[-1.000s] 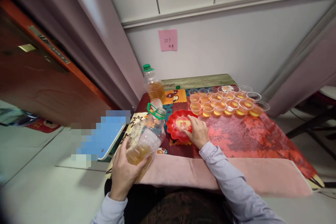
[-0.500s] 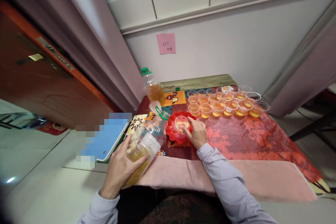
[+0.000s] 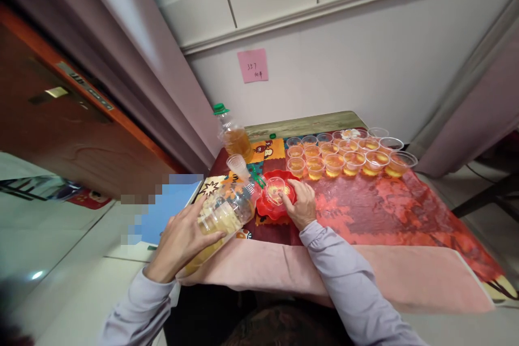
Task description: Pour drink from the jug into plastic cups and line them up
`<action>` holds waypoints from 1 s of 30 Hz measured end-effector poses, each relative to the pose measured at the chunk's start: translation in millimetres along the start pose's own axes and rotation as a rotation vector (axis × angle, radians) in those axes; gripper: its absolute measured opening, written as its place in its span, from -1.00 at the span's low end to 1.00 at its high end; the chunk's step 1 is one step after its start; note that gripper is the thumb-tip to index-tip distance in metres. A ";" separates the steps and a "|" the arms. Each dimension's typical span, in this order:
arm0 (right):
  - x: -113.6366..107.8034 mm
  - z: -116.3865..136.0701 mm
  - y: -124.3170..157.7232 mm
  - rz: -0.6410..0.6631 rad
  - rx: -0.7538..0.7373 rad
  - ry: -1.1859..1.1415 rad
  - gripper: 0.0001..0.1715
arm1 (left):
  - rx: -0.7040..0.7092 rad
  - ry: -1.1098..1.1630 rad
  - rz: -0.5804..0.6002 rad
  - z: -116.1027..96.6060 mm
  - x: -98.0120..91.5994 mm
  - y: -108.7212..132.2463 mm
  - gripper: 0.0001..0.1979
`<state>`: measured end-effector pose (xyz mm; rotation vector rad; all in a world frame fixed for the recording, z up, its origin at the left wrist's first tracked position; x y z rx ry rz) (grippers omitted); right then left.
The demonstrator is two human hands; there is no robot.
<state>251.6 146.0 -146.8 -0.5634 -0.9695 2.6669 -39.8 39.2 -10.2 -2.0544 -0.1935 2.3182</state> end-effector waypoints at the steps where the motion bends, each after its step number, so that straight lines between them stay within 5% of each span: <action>1: -2.2 -1.9 -0.7 -0.017 0.021 -0.018 -0.48 | 0.006 -0.015 0.003 -1.7 -2.6 -1.6 -0.06; 16: -13.0 -9.8 -5.4 -0.123 0.149 -0.138 -0.56 | 0.070 -0.135 0.038 -23.0 -31.4 -17.1 -0.11; 30: -10.4 -8.8 -7.6 -0.134 0.174 -0.164 -0.60 | 0.108 -0.254 0.041 -30.5 -34.1 -27.2 -0.07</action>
Point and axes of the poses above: each hand's wrist, its own y-axis away from the middle knuckle, its own x-axis out of the palm, z = x × y, the point moved 8 cm from there along -y, towards the middle knuckle, and after that the axes turned 12 degrees about -y, right-handed, at the moved point
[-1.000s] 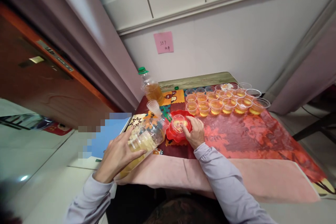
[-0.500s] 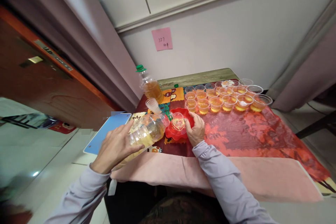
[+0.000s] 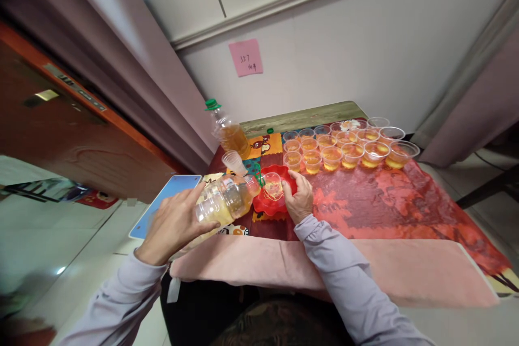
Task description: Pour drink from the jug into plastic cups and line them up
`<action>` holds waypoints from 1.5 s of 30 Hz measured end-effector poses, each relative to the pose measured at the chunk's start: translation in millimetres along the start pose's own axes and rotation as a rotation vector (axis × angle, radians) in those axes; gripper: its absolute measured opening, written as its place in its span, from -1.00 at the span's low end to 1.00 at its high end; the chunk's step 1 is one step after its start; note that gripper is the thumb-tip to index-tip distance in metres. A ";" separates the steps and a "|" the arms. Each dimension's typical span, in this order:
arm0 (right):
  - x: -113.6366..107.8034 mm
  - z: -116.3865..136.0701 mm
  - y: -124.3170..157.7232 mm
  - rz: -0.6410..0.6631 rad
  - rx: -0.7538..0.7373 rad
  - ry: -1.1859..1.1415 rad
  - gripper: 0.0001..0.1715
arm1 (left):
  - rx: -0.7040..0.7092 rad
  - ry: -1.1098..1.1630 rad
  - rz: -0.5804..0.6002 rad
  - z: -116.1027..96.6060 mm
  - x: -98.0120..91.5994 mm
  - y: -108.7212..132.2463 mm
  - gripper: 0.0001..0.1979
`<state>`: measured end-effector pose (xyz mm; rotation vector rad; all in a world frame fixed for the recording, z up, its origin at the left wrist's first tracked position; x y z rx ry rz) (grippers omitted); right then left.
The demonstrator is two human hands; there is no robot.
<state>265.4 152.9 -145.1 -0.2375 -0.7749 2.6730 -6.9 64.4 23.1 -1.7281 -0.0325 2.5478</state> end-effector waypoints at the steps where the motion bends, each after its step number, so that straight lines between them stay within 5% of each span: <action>1: 0.2 0.6 0.0 0.002 -0.001 -0.003 -0.60 | 0.002 0.004 -0.006 -0.6 -1.6 -0.3 -0.06; 10: -0.9 2.8 -0.4 -0.009 0.047 -0.036 -0.60 | 0.021 -0.015 -0.066 -2.8 -15.8 -2.0 -0.07; 26: 0.3 -1.2 0.5 -0.003 0.009 -0.025 -0.57 | 0.007 -0.092 -0.005 2.2 -30.7 2.0 -0.10; 45: -1.1 -0.3 0.0 -0.011 0.033 -0.046 -0.58 | 0.008 -0.095 -0.021 3.6 -30.0 2.1 -0.07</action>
Point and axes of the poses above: each hand's wrist, its own y-axis away from the middle knuckle, its own x-axis out of the palm, z = x × y, the point moved 8 cm from there along -y, towards the middle knuckle, and after that the axes turned 12 degrees about -y, right-handed, at the moved point
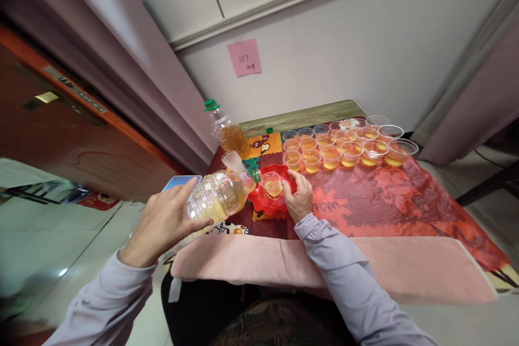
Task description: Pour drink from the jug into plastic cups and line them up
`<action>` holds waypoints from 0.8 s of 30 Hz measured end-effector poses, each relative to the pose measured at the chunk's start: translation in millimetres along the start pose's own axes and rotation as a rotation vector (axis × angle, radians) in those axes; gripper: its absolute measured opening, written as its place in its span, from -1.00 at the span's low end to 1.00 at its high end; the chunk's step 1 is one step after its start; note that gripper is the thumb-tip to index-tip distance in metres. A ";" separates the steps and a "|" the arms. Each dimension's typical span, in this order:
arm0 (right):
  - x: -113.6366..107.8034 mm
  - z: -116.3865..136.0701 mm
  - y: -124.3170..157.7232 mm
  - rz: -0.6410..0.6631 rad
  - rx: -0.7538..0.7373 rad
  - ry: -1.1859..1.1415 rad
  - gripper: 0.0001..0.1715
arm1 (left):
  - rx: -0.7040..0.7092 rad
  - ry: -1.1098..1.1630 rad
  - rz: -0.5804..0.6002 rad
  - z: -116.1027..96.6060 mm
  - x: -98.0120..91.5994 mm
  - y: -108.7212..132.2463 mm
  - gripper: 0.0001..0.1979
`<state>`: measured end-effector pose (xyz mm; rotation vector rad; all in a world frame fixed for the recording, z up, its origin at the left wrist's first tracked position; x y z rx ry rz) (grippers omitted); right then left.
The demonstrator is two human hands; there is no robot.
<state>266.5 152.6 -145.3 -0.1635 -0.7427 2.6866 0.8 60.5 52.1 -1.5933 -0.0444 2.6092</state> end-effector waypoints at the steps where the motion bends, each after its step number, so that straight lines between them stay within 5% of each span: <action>1: -0.1 -0.2 0.0 -0.001 0.002 -0.002 -0.59 | 0.000 -0.001 0.001 0.1 0.3 0.0 -0.06; 24: -0.4 -1.7 0.5 -0.006 0.013 0.008 -0.57 | 0.000 -0.002 -0.007 0.1 2.0 1.6 -0.07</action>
Point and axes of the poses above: each hand's wrist, its own y-axis away from the middle knuckle, its own x-axis out of the palm, z = x × y, the point moved 8 cm from there along -y, towards the middle knuckle, and after that the axes turned 12 degrees about -y, right-handed, at the moved point
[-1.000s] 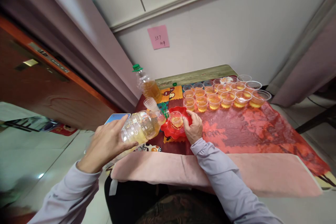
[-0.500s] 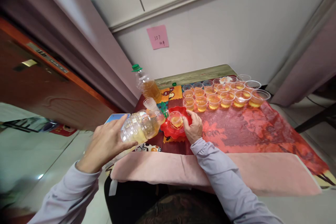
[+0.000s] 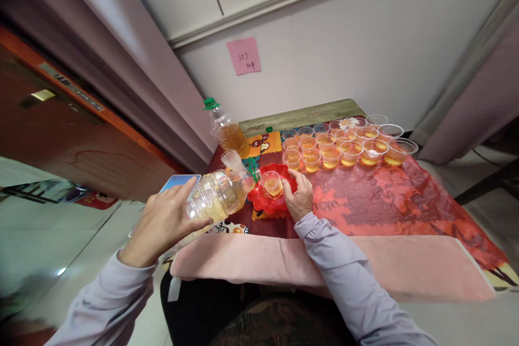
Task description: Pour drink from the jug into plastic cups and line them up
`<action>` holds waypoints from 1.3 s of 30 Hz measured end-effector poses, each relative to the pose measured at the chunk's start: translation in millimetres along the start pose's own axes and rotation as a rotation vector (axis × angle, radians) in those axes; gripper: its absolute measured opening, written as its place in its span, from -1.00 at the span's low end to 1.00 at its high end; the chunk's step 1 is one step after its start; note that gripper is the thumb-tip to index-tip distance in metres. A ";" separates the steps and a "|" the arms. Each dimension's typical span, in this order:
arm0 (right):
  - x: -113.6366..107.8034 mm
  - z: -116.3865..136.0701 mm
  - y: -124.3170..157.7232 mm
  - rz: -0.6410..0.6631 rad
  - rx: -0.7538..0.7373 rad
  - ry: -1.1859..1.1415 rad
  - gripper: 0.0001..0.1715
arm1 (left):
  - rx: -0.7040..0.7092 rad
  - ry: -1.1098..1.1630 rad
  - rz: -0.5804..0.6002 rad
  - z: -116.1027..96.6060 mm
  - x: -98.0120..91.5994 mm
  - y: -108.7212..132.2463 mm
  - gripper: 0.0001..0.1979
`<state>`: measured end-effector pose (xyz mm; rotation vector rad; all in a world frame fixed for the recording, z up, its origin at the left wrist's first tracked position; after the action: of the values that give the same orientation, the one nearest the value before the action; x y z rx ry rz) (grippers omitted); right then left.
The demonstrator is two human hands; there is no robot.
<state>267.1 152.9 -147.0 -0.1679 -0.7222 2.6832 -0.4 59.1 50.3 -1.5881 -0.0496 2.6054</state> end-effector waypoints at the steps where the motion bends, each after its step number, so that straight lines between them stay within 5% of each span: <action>1: 0.0 0.2 -0.1 0.001 0.002 0.000 -0.57 | 0.002 -0.004 -0.001 -0.2 0.7 0.2 -0.07; 11: -0.1 2.0 -1.2 -0.001 0.009 0.006 -0.60 | -0.014 0.051 0.026 -1.8 8.9 0.7 -0.07; 17: -0.5 2.9 -1.6 -0.008 0.022 -0.004 -0.60 | -0.082 0.261 0.000 -1.9 37.9 13.0 -0.05; 32: 5.7 -0.7 1.1 0.047 -0.043 0.043 -0.59 | -0.494 0.650 -0.274 0.5 106.4 74.3 -0.06; 36: 14.8 9.1 8.2 0.113 -0.189 0.114 -0.54 | -0.477 0.577 -0.342 -5.9 108.9 81.9 -0.06; 39: 23.2 10.8 14.4 0.156 -0.275 0.185 -0.31 | -0.468 0.502 -0.382 -12.4 104.4 84.2 -0.04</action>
<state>238.9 144.8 -145.6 -0.5559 -1.0528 2.6521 -41.9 -15.2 -54.1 -2.0751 -0.8794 1.9343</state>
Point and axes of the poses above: each hand's wrist, its own y-axis away from the middle knuckle, its own x-axis out of the palm, z = x × y, the point moved 8 cm from there along -y, towards the middle knuckle, and after that the axes turned 12 degrees about -y, right-handed, at the moved point
